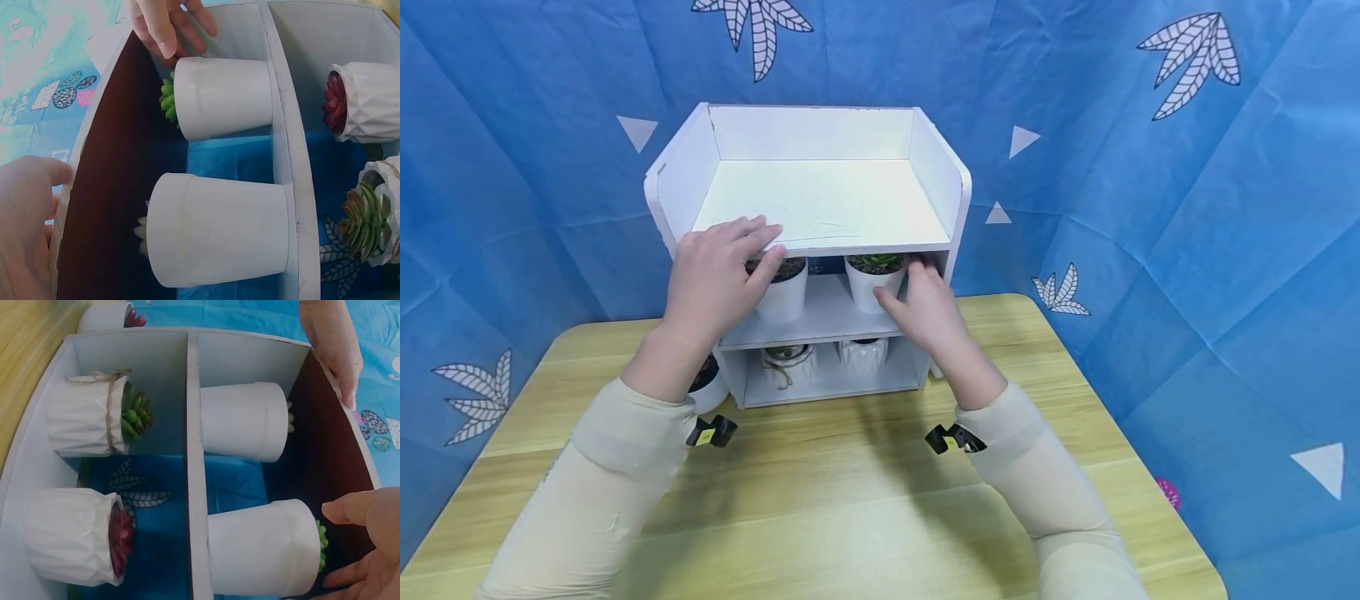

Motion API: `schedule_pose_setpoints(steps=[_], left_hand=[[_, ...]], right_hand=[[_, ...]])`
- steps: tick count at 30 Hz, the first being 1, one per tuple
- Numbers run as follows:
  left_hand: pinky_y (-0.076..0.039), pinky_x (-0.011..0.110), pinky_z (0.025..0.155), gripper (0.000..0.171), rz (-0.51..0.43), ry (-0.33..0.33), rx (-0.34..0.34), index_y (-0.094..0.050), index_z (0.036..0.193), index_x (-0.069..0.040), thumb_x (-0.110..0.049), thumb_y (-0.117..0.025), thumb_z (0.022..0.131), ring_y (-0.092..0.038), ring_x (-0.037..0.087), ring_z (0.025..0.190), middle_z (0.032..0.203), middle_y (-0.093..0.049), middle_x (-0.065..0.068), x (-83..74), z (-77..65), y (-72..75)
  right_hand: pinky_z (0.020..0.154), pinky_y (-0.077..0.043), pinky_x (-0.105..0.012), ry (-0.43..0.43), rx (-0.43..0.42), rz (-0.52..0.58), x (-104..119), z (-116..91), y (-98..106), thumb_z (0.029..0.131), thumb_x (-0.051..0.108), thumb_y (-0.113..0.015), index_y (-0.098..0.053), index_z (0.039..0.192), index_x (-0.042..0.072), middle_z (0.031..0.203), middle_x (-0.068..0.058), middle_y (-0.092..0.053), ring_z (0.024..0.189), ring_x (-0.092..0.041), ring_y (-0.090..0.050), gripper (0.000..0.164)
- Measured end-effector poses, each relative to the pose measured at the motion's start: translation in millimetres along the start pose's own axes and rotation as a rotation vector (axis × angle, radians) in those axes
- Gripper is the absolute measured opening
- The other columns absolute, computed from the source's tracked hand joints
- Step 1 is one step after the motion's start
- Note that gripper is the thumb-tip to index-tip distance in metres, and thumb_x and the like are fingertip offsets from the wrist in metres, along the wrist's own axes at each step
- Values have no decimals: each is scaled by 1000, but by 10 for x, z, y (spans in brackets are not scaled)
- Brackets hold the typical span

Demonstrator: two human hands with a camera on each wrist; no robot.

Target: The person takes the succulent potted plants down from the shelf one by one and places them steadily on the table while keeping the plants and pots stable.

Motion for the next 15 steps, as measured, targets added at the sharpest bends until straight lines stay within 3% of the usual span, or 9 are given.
schedule_pose_setpoints(steps=[5,15], left_hand=[[-32,52,112,50,0,0,-1,-56,145,-22,-48,-45,104,-43,26,141,150,-51,5,2,-2,-8],[-32,52,112,50,9,-2,-2,-55,145,-22,-48,-45,104,-42,25,142,150,-51,4,7,5,-21]], right_hand=[[110,-37,-55,-5,9,48,-15,39,-61,95,41,-66,-26,154,-4,151,-28,-39,139,-40,-39,84],[115,-33,-50,45,-29,157,-54,151,-149,92,41,-70,-19,157,5,155,-22,-35,144,-34,-35,90]])
Point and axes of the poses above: each hand's wrist, its own z-axis towards the middle knuckle, its own y-axis out of the back of the hand, x = y × z, the point moved 9 cm from there along z, towards the middle knuckle
